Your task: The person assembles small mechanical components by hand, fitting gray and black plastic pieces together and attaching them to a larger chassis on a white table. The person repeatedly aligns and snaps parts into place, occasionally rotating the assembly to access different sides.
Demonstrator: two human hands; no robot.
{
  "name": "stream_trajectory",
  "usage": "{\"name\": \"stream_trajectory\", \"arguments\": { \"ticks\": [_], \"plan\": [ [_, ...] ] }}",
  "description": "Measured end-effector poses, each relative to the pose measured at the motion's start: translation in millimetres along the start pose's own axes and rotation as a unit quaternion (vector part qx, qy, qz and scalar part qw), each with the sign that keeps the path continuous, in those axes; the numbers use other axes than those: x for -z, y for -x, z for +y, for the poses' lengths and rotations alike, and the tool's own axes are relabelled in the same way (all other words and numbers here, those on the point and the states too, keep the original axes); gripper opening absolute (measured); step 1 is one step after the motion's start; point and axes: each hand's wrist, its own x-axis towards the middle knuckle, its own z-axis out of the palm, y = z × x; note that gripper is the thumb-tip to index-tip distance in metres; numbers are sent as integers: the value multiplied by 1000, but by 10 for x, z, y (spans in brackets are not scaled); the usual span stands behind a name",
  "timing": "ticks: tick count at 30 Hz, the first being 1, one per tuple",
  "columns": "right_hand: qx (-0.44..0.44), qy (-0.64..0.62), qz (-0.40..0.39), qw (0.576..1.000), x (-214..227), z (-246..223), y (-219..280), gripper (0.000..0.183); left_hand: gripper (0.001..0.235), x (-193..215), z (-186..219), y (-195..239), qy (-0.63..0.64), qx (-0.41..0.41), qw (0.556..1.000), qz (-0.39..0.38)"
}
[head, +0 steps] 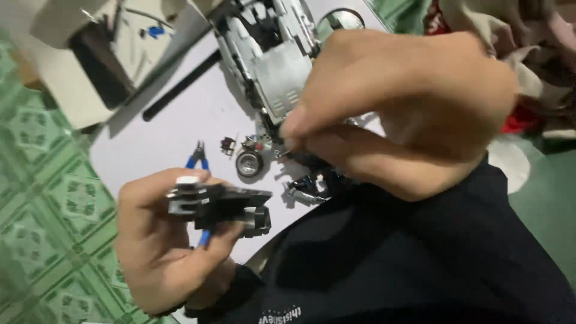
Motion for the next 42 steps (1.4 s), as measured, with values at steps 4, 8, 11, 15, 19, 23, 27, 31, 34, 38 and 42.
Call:
{"name": "stream_trajectory", "arguments": {
  "ticks": [4, 8, 11, 15, 19, 23, 27, 31, 34, 38, 42],
  "plan": [
    [-43, 78, -15, 996, 16, -9, 320, 14, 64, 63, -73, -92, -38, -1, 994, -101],
    [-267, 205, 114, 935, -73, -47, 710, 4, 61, 22, -108, -183, -54, -6, 994, -96],
    [-364, 214, 78, 903, 5, 17, 1035, 6, 62, -5, -150, -276, -56, -1, 991, -124],
    [-467, 197, 15, 862, 99, 86, 1450, 14, 59, -33, -245, -422, -47, -38, 985, -162],
    [-526, 188, -26, 829, 118, 143, 1621, 19, 62, -33, -310, -421, -53, -6, 988, -142],
    [-601, 129, -40, 788, 46, 188, 1638, 27, 67, -20, -347, -416, -76, 6, 988, -135],
    [-607, 54, -62, 791, -23, 249, 1726, 36, 61, -57, -361, -510, -78, -15, 979, -188],
    [-619, 20, -64, 782, -14, 227, 1745, 35, 61, -149, -313, -520, -89, 22, 976, -200],
    [-600, 41, -56, 797, -9, 184, 1706, 32, 62, -182, -345, -560, -82, 22, 976, -201],
    [-549, 65, 19, 833, -26, 189, 1651, 26, 58, -217, -470, -703, 23, -11, 969, -244],
    [-363, 152, 86, 915, -89, 204, 1671, 16, 46, -319, -622, -883, 128, 14, 933, -337]
  ]
}}
